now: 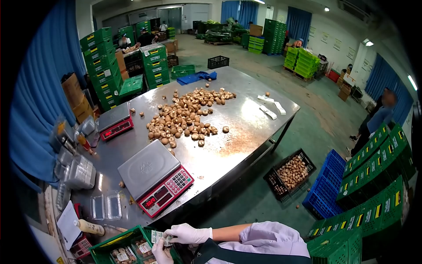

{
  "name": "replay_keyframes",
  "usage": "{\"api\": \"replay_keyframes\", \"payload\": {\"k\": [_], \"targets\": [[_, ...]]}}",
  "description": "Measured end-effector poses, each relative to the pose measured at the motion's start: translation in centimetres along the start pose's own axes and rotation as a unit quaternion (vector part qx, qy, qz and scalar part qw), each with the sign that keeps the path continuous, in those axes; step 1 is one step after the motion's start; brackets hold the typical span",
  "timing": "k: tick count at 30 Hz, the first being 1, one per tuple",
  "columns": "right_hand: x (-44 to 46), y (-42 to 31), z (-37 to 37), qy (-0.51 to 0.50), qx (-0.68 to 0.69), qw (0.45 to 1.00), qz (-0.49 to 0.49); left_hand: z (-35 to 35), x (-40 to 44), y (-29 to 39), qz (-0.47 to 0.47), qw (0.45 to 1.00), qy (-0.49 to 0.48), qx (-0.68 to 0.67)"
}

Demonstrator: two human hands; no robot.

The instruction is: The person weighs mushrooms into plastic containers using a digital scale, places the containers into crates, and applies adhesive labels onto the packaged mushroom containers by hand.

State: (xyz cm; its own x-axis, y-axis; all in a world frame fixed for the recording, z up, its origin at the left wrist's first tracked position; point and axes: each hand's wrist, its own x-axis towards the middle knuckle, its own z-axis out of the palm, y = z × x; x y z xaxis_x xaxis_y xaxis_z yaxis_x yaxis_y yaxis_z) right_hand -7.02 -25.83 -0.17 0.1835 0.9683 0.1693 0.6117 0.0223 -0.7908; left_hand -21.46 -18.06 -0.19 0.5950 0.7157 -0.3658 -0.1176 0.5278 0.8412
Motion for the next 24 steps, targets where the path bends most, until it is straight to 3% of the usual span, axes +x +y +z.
{"api": "replay_keyframes", "payload": {"k": [14,19,20,24], "targets": [[-0.5,0.8,0.0,0.010,-0.046,0.998,-0.050,-0.8,1.4,-1.0,-0.029,0.999,-0.005,0.042],[-1.3,0.6,0.0,0.030,-0.003,0.999,-0.009,0.1,0.8,-1.0,-0.003,0.998,0.000,0.063],[-1.7,0.6,-0.1,0.029,0.003,1.000,-0.003,0.2,0.6,-0.8,-0.034,0.996,-0.007,0.082],[-3.3,1.3,-0.5,-0.019,-0.027,0.999,0.031,1.1,0.9,-2.0,-0.036,0.990,-0.034,0.131]]}}
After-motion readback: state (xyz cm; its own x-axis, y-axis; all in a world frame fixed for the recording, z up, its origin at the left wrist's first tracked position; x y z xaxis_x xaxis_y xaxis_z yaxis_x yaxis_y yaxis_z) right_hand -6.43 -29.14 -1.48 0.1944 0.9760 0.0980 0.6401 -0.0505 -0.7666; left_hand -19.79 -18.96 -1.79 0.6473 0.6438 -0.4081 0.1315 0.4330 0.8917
